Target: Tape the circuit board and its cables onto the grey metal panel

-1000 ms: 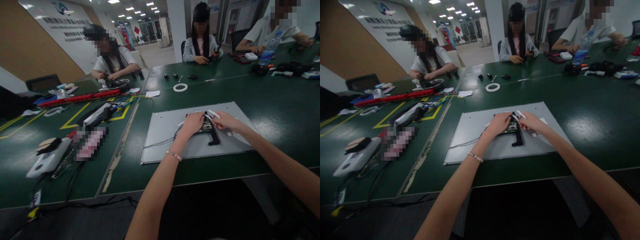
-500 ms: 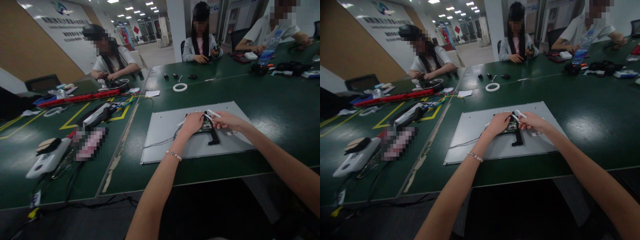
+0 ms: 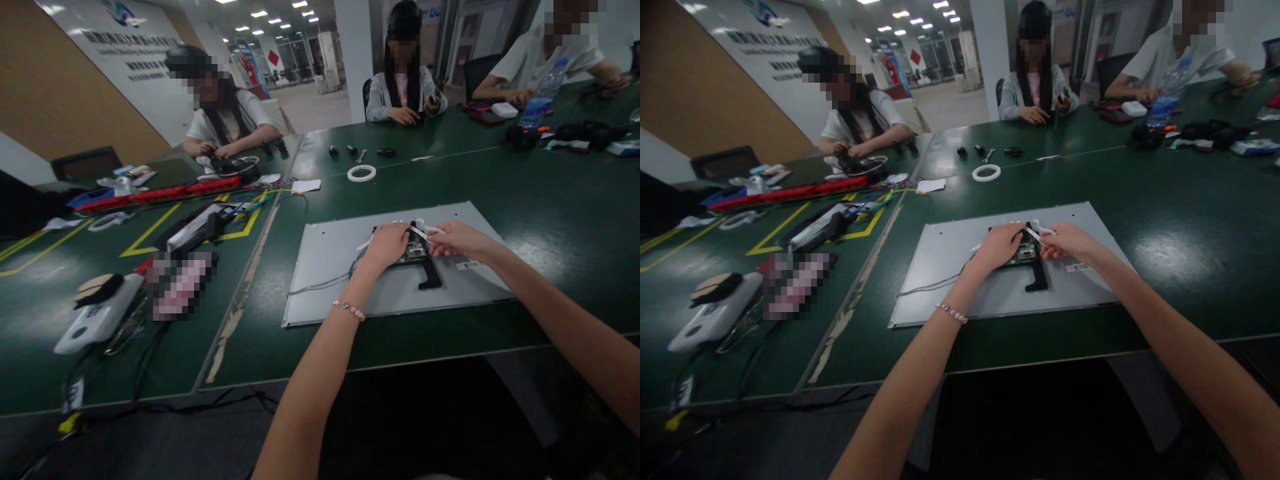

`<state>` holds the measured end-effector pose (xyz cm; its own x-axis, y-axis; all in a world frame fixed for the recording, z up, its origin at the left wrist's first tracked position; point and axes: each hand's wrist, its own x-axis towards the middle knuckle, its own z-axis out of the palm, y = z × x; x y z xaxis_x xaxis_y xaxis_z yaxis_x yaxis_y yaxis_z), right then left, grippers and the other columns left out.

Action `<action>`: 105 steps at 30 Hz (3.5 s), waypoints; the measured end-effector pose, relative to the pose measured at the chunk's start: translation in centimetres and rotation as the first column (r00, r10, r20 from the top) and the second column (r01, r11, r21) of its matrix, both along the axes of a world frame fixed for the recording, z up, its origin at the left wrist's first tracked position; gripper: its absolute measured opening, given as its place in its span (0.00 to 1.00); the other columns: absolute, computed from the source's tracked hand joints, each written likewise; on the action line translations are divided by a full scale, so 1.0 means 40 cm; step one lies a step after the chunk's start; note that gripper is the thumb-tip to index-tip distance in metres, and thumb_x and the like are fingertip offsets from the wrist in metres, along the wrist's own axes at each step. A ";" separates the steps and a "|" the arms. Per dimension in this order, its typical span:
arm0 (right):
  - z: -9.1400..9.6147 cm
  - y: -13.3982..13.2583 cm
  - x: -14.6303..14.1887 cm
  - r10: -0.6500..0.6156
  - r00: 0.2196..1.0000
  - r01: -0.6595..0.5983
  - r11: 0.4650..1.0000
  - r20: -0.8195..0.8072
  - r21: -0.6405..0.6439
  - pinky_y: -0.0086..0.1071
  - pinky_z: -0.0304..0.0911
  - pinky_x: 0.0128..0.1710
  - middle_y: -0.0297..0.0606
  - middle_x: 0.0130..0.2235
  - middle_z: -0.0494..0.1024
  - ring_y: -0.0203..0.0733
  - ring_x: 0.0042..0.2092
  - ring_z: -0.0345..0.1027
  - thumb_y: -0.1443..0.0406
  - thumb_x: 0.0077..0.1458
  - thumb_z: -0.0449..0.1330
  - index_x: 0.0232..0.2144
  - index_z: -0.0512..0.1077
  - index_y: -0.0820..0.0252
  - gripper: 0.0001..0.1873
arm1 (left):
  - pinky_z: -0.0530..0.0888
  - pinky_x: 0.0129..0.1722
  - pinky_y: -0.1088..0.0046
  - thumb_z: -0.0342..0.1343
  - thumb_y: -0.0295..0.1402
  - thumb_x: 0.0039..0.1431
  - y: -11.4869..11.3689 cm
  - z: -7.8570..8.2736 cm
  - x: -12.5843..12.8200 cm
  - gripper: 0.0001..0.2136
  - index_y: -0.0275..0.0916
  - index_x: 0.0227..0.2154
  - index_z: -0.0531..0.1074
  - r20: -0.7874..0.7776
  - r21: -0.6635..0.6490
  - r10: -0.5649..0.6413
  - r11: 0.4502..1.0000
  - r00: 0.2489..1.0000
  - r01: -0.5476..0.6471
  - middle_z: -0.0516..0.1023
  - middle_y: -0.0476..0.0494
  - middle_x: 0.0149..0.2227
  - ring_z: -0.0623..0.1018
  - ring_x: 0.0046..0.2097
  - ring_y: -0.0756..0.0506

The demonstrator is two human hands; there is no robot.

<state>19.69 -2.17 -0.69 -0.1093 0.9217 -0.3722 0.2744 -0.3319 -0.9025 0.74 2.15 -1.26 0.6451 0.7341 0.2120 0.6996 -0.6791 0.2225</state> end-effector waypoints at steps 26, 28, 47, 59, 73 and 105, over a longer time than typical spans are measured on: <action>-0.027 0.034 0.048 0.049 0.636 -0.323 0.923 0.770 0.208 0.27 0.48 0.26 0.36 0.18 0.67 0.33 0.23 0.60 0.49 0.56 0.55 0.21 0.70 0.63 0.25 | 0.67 0.56 0.66 0.42 0.27 0.65 0.005 -0.013 0.003 0.17 0.33 0.53 0.68 0.014 0.019 -0.004 1.000 1.000 0.004 0.74 0.38 0.54 0.74 0.54 0.43; -0.029 0.036 0.054 0.023 0.579 -0.390 0.886 0.815 0.251 0.28 0.46 0.27 0.37 0.20 0.68 0.34 0.24 0.59 0.48 0.57 0.55 0.22 0.71 0.63 0.25 | 0.66 0.56 0.66 0.42 0.27 0.65 0.005 -0.013 0.002 0.18 0.33 0.53 0.68 0.011 0.016 -0.002 1.000 1.000 0.002 0.73 0.38 0.55 0.73 0.55 0.44; -0.036 0.014 0.067 -0.087 0.360 -0.464 0.847 0.929 0.259 0.30 0.40 0.28 0.40 0.28 0.71 0.37 0.28 0.56 0.41 0.59 0.48 0.27 0.71 0.60 0.30 | 0.67 0.53 0.65 0.42 0.23 0.63 -0.007 -0.002 0.006 0.20 0.31 0.57 0.61 -0.074 0.005 0.058 0.998 0.996 -0.058 0.74 0.33 0.53 0.75 0.52 0.41; -0.034 0.015 0.083 -0.041 0.474 -0.492 0.816 0.880 0.303 0.30 0.41 0.28 0.39 0.28 0.71 0.36 0.29 0.57 0.44 0.60 0.49 0.26 0.72 0.61 0.29 | 0.67 0.53 0.66 0.41 0.25 0.63 -0.001 -0.001 0.008 0.19 0.31 0.56 0.63 -0.078 -0.019 0.064 0.998 0.995 -0.066 0.75 0.34 0.52 0.75 0.52 0.42; 0.035 -0.031 0.025 0.164 0.942 -0.292 0.829 0.291 0.477 0.25 0.53 0.25 0.36 0.24 0.68 0.30 0.25 0.60 0.45 0.59 0.50 0.28 0.72 0.64 0.29 | 0.70 0.50 0.71 0.46 0.36 0.66 -0.017 0.067 -0.021 0.16 0.35 0.51 0.68 0.550 -0.269 0.105 0.962 0.828 0.056 0.73 0.38 0.53 0.73 0.52 0.47; 0.012 -0.058 -0.083 0.113 0.875 -0.474 0.403 0.471 0.783 0.36 0.65 0.49 0.38 0.47 0.74 0.39 0.47 0.68 0.65 0.61 0.55 0.43 0.77 0.55 0.13 | 0.60 0.25 0.77 0.56 0.34 0.49 -0.018 0.154 -0.208 0.08 0.35 0.25 0.77 0.288 -0.533 0.215 0.846 0.933 -0.030 0.70 0.51 0.20 0.65 0.24 0.53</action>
<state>16.35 -4.48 -0.21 -0.4948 0.6973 0.5187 0.4888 0.7168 -0.4973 -7.57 1.42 4.90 0.5038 0.8631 -0.0366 0.5938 -0.3153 0.7403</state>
